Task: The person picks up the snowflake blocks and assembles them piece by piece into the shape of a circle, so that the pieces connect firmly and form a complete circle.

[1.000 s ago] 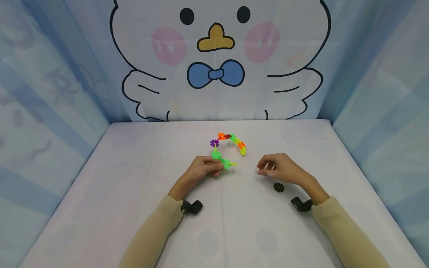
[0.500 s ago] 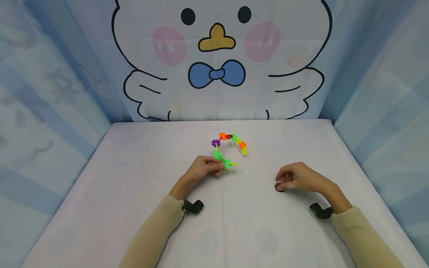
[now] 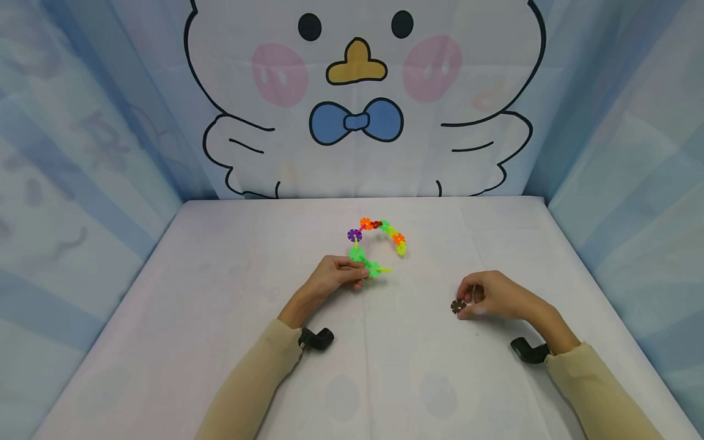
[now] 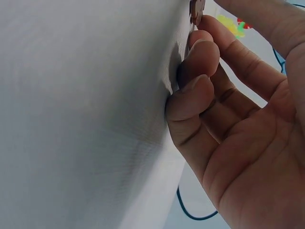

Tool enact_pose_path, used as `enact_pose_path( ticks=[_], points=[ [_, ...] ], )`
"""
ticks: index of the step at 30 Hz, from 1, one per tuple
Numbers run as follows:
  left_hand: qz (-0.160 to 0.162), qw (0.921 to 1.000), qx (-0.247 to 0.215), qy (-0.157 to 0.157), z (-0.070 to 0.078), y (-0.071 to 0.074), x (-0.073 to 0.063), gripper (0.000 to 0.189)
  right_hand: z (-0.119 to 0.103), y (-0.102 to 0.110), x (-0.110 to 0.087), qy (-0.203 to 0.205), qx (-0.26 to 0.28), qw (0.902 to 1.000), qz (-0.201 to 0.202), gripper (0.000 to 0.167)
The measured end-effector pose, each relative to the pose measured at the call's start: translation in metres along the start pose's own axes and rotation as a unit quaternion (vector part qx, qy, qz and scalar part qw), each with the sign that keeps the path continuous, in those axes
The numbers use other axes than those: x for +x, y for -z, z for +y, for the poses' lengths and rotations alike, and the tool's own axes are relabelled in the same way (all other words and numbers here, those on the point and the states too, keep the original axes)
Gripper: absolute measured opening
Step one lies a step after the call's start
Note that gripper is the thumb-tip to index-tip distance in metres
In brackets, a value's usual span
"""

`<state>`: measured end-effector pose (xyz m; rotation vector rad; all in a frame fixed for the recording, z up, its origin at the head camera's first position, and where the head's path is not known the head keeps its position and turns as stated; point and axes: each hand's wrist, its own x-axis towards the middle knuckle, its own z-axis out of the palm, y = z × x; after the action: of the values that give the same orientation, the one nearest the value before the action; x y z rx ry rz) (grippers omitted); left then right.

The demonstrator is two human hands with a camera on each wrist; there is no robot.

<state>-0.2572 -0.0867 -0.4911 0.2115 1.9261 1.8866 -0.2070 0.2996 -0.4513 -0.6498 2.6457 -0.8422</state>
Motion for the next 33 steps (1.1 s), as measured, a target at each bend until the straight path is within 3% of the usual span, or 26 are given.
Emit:
enact_pose_path(
  ticks=[10,16,22,33],
  points=[
    [-0.002,1.0,0.001,-0.001,0.0,0.0,0.0,0.028,-0.001,0.001,-0.002,0.014,0.011,0.9999,0.0,0.029],
    [-0.003,1.0,0.004,-0.001,0.0,0.0,-0.001,0.028,0.003,0.002,-0.002,0.032,0.031,0.999,-0.006,0.017],
    [-0.005,1.0,0.006,0.001,0.0,0.001,-0.001,0.028,0.009,0.005,-0.002,0.03,0.068,0.9967,-0.032,0.007],
    [-0.011,0.9999,-0.004,0.001,0.0,0.002,-0.001,0.03,0.01,0.008,0.003,0.016,0.155,0.9858,-0.064,0.008]
  ],
)
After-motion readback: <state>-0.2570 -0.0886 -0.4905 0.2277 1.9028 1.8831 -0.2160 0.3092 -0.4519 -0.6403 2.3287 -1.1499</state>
